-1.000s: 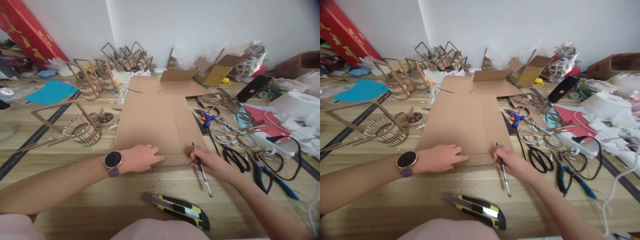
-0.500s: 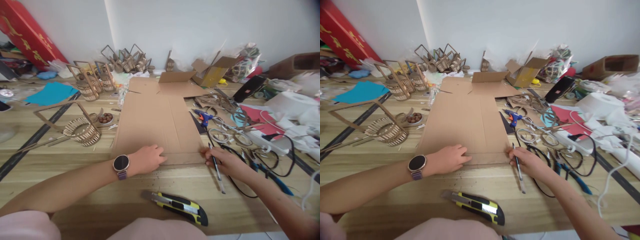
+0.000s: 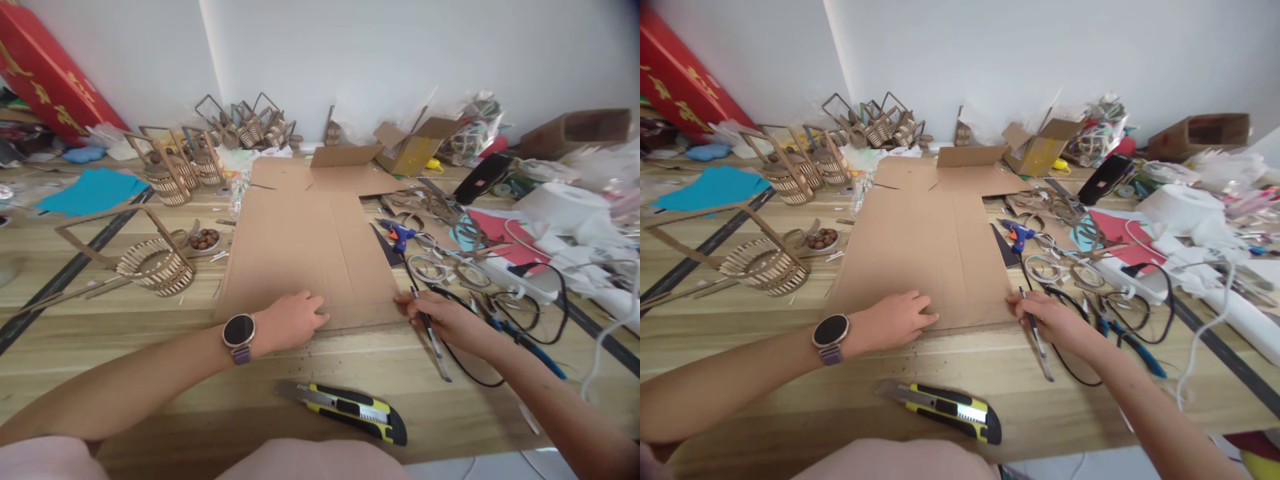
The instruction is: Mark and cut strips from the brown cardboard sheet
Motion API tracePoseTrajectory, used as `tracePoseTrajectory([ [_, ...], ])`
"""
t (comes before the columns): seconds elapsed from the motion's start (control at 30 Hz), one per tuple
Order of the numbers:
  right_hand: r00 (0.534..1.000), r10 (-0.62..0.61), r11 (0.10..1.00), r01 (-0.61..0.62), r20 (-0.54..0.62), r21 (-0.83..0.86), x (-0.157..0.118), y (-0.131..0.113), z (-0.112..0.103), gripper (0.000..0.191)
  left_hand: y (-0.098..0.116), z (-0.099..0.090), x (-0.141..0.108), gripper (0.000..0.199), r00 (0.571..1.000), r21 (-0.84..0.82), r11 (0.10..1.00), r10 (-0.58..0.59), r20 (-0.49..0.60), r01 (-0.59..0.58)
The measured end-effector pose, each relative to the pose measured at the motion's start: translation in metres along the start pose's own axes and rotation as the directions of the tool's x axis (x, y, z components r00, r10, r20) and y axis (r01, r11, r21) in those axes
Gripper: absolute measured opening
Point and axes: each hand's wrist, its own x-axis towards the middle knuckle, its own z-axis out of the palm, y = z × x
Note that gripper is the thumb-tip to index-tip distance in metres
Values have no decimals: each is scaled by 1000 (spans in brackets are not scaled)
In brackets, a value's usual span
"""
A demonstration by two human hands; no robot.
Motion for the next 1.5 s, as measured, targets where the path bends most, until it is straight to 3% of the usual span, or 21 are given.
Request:
tracePoseTrajectory([
  [0.3, 999, 41, 998, -41, 16, 52, -2, 6, 0, 16, 0, 4, 1, 34, 999, 5, 1000, 14, -32, -14],
  [0.53, 997, 75, 994, -75, 14, 74, -2, 7, 3, 16, 1, -2, -1, 39, 999, 26, 1000, -13, 47, 12],
  [0.9, 999, -36, 999, 37, 8, -40, -3, 7, 1, 27, -1, -5, 0, 38, 998, 9, 1000, -12, 65, 11],
  [1.37, 1000, -19, 1000, 18, 10, 6, -7, 23, 10, 29, -1, -6, 3, 23, 1000, 28, 999, 18, 7, -18],
  [1.5, 1000, -4, 1000, 3, 11, 13, -6, 23, 10, 30, -1, -15, 12, 14, 995, -10, 997, 82, 63, -81],
])
